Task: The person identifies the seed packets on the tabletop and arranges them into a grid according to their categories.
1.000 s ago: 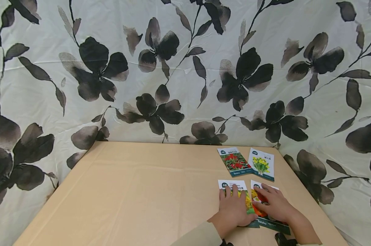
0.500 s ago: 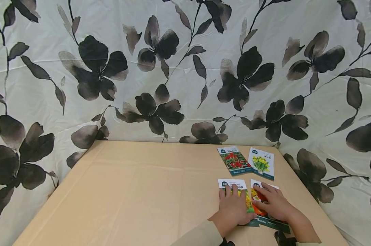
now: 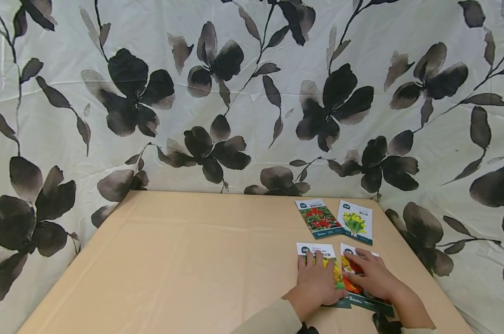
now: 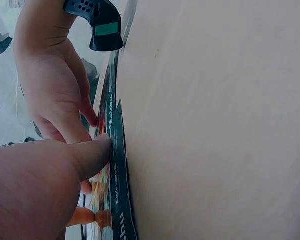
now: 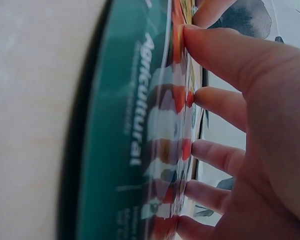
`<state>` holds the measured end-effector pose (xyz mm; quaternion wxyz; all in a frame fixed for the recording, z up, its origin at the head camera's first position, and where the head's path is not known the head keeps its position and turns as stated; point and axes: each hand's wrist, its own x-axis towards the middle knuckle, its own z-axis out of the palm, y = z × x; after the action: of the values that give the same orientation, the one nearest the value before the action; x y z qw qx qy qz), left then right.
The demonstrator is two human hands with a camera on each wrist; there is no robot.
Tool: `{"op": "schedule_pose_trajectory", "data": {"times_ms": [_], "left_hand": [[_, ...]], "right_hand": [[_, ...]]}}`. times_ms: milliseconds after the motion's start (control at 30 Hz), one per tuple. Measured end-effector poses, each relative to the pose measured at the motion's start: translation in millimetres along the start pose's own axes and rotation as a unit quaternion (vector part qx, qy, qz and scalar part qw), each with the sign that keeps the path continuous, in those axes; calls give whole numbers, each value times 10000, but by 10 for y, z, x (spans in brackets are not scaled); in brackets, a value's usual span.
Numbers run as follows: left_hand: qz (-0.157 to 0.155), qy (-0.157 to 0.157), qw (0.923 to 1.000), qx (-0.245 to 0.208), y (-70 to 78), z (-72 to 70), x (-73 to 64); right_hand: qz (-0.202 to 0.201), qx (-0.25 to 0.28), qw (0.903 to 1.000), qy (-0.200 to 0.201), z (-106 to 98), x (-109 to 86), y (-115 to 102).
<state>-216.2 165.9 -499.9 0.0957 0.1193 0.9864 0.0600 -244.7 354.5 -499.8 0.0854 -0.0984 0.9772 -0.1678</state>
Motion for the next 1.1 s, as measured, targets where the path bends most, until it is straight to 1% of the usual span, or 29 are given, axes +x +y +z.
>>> {"op": "schedule_pose_trajectory", "data": {"times_ms": [267,467,567,700,1100], "left_hand": [[55,-8,10000,41,-19,-1,-16],[108,-32,9999,98,-24,-8,-19],[105,-24,9999,54,-28,-7,-8],[104,-7,9999,-16,-36,6,4],[162,60,9998,68,-26,28,-3]], "right_hand": [[-8,30,10000,-34,-6,-1,0],[120,-194,9997,-30,1,-1,-19],[156,-274,9995,-4,0,2,-30],[103,-285,9995,41,2,-5,-38],[57,-336,9994,108,2,-18,-39]]}}
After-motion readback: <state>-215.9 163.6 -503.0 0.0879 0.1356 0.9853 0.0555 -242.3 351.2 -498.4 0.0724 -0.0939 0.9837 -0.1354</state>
